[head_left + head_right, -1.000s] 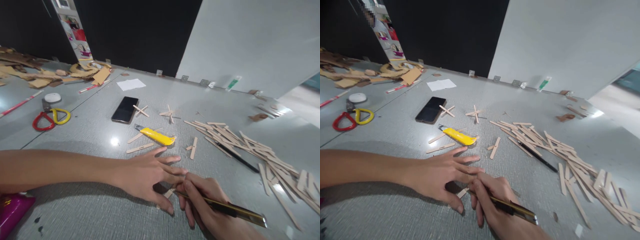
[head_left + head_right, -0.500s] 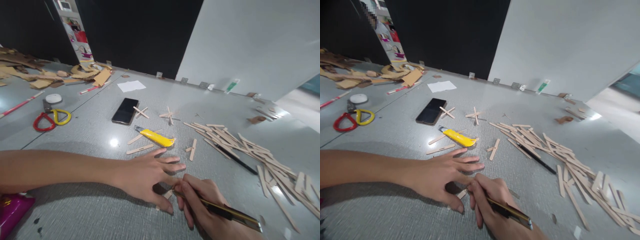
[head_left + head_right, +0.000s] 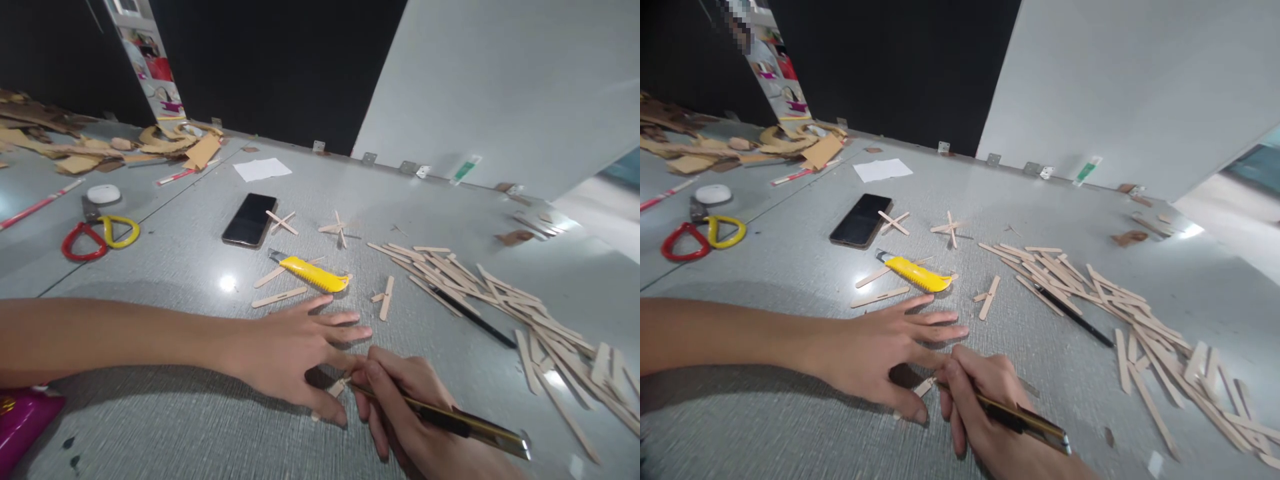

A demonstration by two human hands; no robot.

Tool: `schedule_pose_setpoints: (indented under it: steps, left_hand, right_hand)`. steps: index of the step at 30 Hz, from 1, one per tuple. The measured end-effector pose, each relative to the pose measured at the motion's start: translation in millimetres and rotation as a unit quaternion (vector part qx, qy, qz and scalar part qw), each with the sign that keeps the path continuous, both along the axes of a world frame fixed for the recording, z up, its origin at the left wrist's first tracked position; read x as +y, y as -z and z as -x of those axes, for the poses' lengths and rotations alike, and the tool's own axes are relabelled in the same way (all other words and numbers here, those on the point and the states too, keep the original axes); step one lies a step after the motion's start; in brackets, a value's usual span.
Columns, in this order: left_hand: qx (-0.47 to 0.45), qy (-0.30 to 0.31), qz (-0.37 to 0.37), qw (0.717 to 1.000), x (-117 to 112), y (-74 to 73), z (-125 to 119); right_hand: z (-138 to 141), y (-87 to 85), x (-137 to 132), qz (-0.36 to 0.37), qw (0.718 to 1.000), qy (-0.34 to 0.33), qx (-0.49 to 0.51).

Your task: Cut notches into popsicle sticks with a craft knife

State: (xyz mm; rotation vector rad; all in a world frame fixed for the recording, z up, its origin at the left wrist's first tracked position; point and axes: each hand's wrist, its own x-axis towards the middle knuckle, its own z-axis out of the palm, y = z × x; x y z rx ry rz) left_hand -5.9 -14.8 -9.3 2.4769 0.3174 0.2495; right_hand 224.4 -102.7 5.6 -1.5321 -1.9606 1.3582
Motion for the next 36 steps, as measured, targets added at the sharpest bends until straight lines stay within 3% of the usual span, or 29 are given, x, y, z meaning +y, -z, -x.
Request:
schedule_pose_setpoints:
  steps: [11, 14, 16, 18, 20, 23, 27, 30, 33, 36]
  left_hand:
    - [-0.001, 0.002, 0.002, 1.000, -1.5, -2.0, -0.8]
    - [-0.012, 0.001, 0.011, 1.000, -1.2, 0.4, 1.6]
    - [-0.020, 0.007, 0.023, 0.999, 0.1, 0.9, 4.7]
    - [-0.018, 0.018, 0.034, 0.999, 2.1, -0.1, 7.8]
    - [-0.011, 0.027, 0.041, 0.999, 4.2, -1.7, 9.4]
    - [-0.008, 0.025, 0.056, 0.998, 6.5, -2.5, 7.6]
    - [-0.049, -0.042, 0.100, 0.993, 8.2, 1.9, 1.6]
    - [-0.075, -0.057, 0.098, 0.991, 8.7, 6.7, 0.2]
    - [-0.093, -0.044, 0.063, 0.993, 8.0, 10.9, 1.4]
    - [-0.125, -0.025, 0.017, 0.992, 5.6, 14.3, 2.9]
  right_hand:
    - [3.1, -1.4, -4.4, -0.030, 0.999, 0.000, -0.018]
    - [-3.4, -9.2, -3.8, -0.121, 0.991, -0.043, -0.026]
    - [-13.8, -18.4, -1.8, -0.262, 0.954, -0.112, -0.096]
    - [-28.2, -26.2, 1.0, -0.368, 0.892, -0.169, -0.204]
    - [-44.1, -28.6, 3.6, -0.404, 0.844, -0.186, -0.300]
    - [-65.2, -23.5, 7.3, -0.416, 0.813, -0.189, -0.361]
    - [-82.0, -21.6, 17.5, -0.427, 0.813, -0.147, -0.368]
    - [-81.3, -29.3, 35.6, -0.430, 0.819, -0.102, -0.366]
    - [-60.9, -34.9, 62.6, -0.424, 0.837, -0.104, -0.329]
    - [-21.7, -31.9, 91.2, -0.412, 0.856, -0.143, -0.277]
